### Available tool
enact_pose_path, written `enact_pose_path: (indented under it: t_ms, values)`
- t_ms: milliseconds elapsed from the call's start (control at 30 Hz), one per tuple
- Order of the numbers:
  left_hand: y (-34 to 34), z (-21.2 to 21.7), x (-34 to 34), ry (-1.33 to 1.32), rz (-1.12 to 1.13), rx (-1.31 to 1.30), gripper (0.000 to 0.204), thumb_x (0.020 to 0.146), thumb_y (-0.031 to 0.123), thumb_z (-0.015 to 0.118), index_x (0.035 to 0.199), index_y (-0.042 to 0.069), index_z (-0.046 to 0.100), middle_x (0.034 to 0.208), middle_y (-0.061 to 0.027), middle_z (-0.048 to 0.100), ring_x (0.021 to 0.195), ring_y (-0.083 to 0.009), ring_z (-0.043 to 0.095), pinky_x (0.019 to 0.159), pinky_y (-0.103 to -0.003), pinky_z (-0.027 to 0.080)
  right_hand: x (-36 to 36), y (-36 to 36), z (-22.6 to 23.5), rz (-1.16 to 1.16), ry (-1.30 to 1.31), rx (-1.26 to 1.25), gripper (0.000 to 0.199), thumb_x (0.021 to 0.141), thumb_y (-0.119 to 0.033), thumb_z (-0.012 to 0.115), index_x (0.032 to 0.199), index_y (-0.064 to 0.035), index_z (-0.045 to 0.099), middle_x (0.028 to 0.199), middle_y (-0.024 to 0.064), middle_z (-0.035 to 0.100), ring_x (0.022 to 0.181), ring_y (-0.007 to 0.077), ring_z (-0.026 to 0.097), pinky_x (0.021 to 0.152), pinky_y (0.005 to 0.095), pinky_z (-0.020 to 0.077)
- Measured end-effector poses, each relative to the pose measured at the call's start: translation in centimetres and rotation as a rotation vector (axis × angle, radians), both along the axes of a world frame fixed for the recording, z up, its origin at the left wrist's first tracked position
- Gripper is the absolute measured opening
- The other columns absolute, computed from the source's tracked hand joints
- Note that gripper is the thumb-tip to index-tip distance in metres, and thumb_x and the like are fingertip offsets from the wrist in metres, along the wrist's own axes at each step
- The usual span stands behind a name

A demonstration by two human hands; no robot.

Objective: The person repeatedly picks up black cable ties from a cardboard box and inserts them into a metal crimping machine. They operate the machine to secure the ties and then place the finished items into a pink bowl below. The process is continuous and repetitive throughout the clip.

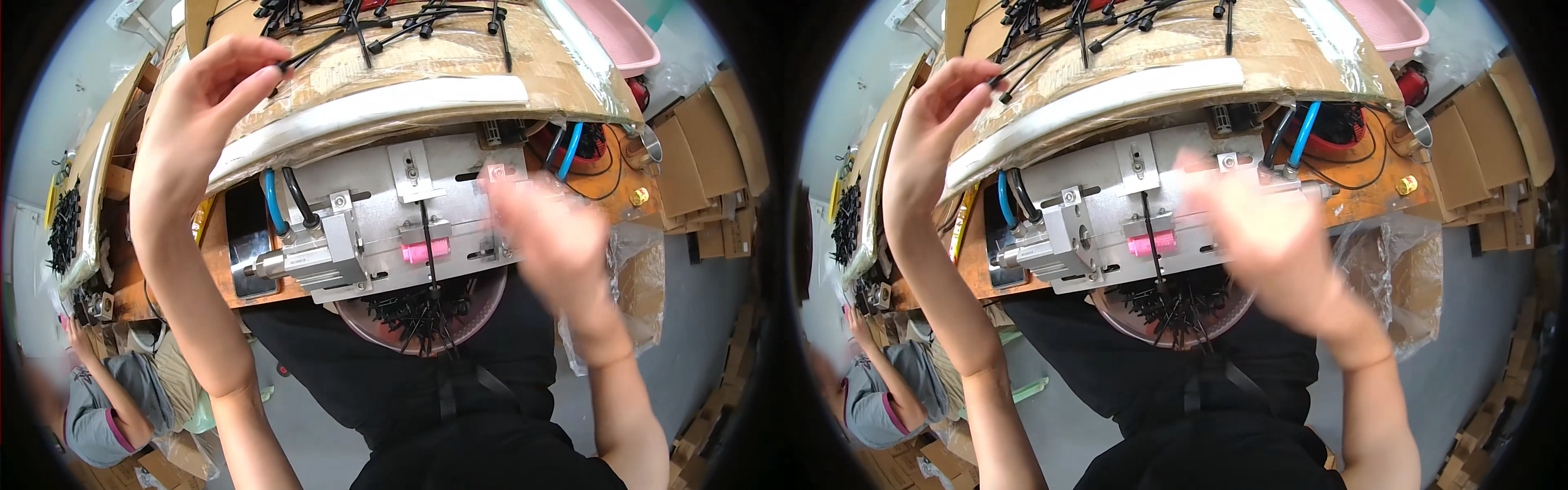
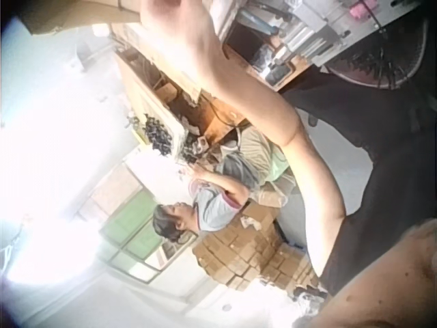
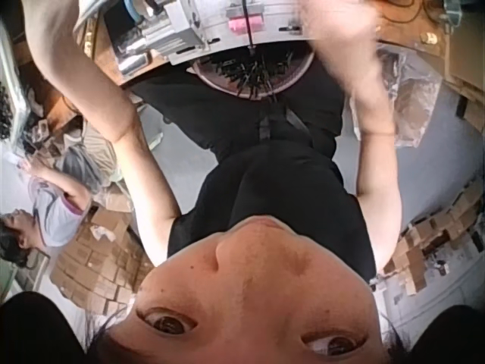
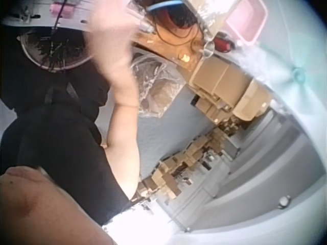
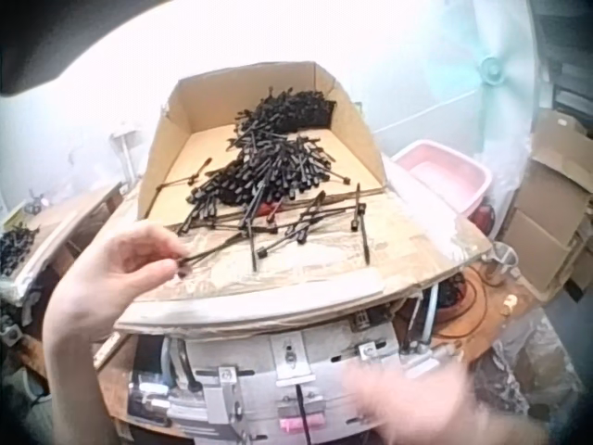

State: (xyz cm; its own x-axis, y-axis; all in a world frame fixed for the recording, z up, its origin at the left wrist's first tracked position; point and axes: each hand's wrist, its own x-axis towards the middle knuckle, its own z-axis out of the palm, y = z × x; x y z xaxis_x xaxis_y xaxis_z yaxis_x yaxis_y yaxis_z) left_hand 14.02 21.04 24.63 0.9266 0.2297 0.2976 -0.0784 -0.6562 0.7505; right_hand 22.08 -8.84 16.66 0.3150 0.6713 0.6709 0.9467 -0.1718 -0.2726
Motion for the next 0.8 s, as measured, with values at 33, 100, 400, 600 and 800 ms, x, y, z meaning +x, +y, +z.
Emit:
enact_pose_path:
  t_ms: [33, 100, 400, 600, 800]
  values:
    - [0.1, 0.3, -1.2, 0.007, 0.018, -0.056, 0.020, 0.093, 0.006, 0.061, 0.112, -0.002, 0.062, 0.102, -0.0040, 0.067, 0.099, -0.0093, 0.059, 0.091, -0.024, 0.045, 3.1, 0.9, 1.4, -0.064, -0.086, 0.101, 0.028, 0.082, -0.001, 0.062, 0.109, -0.0065, 0.067, 0.084, 0.0098, 0.069, 0.073, 0.0223, 0.068, 0.058, 0.0324, 0.0542]
    - [-1.6, -1.4, -2.0, -0.128, 0.019, -0.113, 0.023, 0.089, 0.002, 0.063, 0.112, -0.002, 0.063, 0.097, -0.0049, 0.066, 0.090, -0.0101, 0.061, 0.087, -0.025, 0.047, 10.8, 1.4, 3.9, -0.284, -0.333, 0.038, 0.028, 0.083, -0.002, 0.061, 0.109, -0.0092, 0.068, 0.091, 0.0100, 0.071, 0.076, 0.0258, 0.069, 0.064, 0.0346, 0.0536]
    - [-17.1, -11.7, -9.5, -0.086, 0.088, 0.457, 0.065, 0.071, -0.010, 0.062, 0.135, -0.012, 0.046, 0.093, -0.0110, 0.053, 0.081, -0.0228, 0.052, 0.077, -0.032, 0.047, 14.3, 6.3, 6.7, -0.151, -0.289, -0.289, 0.008, 0.084, -0.007, 0.062, 0.091, -0.0048, 0.065, 0.088, 0.0129, 0.060, 0.090, 0.0318, 0.060, 0.078, 0.0400, 0.0480]
    - [-18.9, -14.2, -8.6, 0.069, 0.166, 0.591, 0.067, 0.072, -0.005, 0.059, 0.137, -0.010, 0.044, 0.091, -0.0087, 0.050, 0.082, -0.0200, 0.051, 0.077, -0.029, 0.047, 13.1, 6.2, 7.7, -0.141, 0.360, 0.196, 0.007, 0.091, -0.006, 0.058, 0.091, -0.0025, 0.065, 0.078, 0.0085, 0.064, 0.072, 0.0200, 0.062, 0.065, 0.0297, 0.0497]
    - [-18.5, -13.6, -7.6, 0.040, 0.101, 0.585, 0.068, 0.072, -0.004, 0.062, 0.138, -0.010, 0.043, 0.092, -0.0091, 0.050, 0.084, -0.0200, 0.052, 0.079, -0.030, 0.048, 12.7, -1.9, 8.5, 0.199, 0.948, 0.487, 0.027, 0.092, -0.007, 0.060, 0.117, 0.0018, 0.061, 0.104, 0.0158, 0.069, 0.072, 0.0123, 0.066, 0.057, 0.0218, 0.0461]
